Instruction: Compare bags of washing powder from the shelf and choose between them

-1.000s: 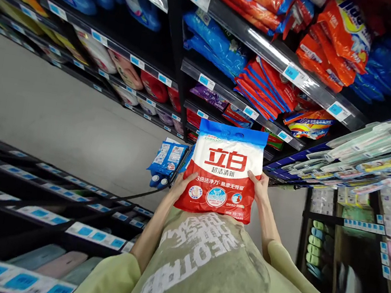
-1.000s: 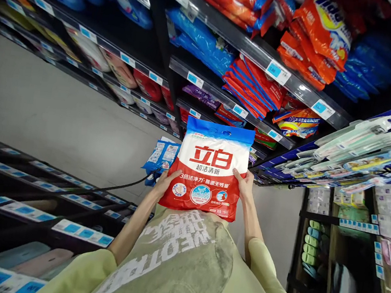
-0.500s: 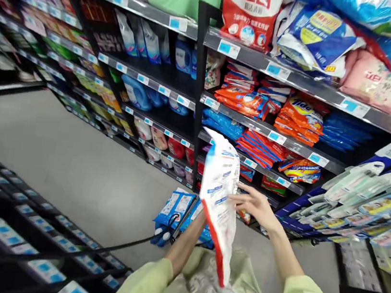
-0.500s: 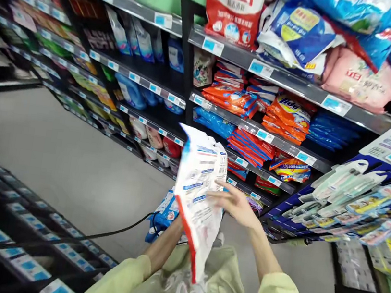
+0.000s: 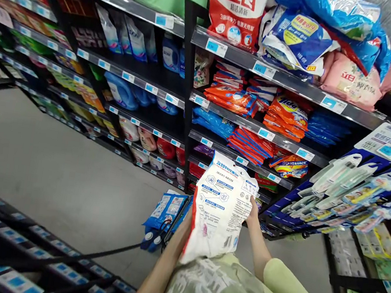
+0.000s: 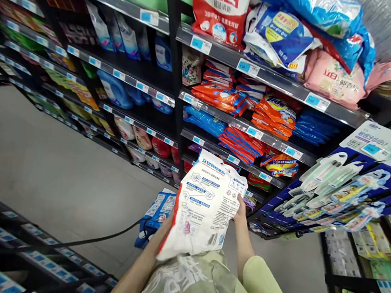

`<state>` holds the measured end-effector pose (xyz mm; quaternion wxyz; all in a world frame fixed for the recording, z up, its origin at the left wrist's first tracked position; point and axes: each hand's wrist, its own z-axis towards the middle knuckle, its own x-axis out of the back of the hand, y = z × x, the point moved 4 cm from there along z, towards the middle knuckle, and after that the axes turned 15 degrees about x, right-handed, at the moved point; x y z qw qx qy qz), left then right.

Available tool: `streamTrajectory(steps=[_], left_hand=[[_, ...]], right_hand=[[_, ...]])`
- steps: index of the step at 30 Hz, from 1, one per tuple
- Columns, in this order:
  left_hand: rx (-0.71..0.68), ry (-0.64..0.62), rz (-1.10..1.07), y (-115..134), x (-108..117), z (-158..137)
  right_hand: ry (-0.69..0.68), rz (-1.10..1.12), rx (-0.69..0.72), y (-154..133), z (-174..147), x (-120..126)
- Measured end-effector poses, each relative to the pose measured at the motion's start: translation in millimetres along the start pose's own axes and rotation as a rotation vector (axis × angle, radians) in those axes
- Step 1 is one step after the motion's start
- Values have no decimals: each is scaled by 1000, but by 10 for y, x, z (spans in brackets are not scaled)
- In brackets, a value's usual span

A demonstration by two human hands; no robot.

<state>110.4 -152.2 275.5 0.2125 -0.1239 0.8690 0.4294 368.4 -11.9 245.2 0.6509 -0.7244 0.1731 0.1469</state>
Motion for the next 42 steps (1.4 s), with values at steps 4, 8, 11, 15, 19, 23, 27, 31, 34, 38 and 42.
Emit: streamTrajectory(steps=[4,8,11,15,19,23,27,31,34,38,42], left_hand=[[69,-30,-143,140,72,313],[149,-50,-204,277,71,489],[162,-42,-231,408,54,473],[202,-25,-279,307,46,327],[262,-29,-324,-108,57,146],[313,-45,-402,-282,4,85],[336,-43,-387,-165,-47,144],[329,-26,-371,-112,-39,205],[329,-30,-394,-123,-25,212],[325,-27,-415,-146,-4,202],[322,-50,-418,-168,11,217]], right_hand=[[66,-47,13,49,-225,298],[124,-50,32,-198,-215,183],[131,-68,50,-681,-52,-85],[61,-107,81,-1235,-1,-273],[29,-152,134,-1255,-381,-172],[114,-158,177,-1131,-724,38],[148,-152,165,-1122,-749,123],[145,-123,135,-1099,-685,142],[129,-107,136,-1070,-657,137],[113,-100,118,-1051,-636,104],[135,-106,78,-1039,-632,88]])
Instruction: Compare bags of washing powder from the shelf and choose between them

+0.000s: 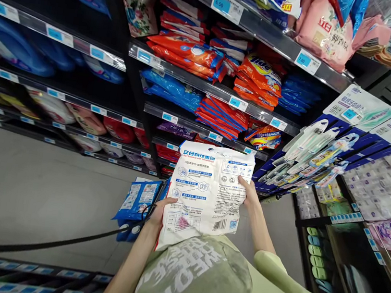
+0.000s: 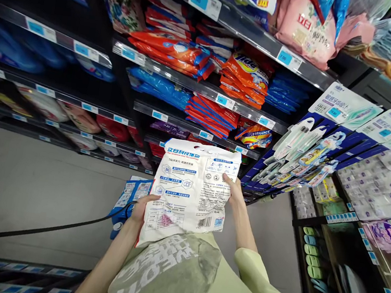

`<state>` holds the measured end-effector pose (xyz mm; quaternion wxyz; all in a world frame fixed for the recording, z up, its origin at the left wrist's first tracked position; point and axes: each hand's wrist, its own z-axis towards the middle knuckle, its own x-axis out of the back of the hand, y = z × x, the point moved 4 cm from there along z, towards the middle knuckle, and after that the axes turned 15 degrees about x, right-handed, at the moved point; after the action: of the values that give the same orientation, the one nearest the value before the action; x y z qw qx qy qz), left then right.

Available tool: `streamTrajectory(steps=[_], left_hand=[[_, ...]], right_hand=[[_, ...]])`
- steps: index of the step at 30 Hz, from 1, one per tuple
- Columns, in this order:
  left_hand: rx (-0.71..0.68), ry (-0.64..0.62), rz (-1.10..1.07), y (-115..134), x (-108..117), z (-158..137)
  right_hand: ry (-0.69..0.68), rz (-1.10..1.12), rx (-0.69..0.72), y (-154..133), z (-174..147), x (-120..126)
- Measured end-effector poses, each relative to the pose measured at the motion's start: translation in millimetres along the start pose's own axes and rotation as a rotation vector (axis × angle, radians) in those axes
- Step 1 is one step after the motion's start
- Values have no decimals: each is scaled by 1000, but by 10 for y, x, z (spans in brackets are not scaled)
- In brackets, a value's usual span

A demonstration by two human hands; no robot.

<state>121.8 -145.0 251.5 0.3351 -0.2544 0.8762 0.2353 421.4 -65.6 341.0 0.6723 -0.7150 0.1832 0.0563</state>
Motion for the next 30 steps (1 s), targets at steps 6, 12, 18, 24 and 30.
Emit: streamTrajectory(steps=[6,12,18,24,30], left_hand=[[10,-46,-6,11,-20,37],[18,3,-27,13,35,135],[45,25,-44,8,51,165],[82,51,-67,-12,36,132],[82,88,-75,-2,16,94]], right_hand=[[12,-1,-15,70,27,50],[-25,-39,8,180,76,115],[-66,-142,106,258,75,152],[-71,-217,149,292,51,169],[-69,-245,154,331,48,193]])
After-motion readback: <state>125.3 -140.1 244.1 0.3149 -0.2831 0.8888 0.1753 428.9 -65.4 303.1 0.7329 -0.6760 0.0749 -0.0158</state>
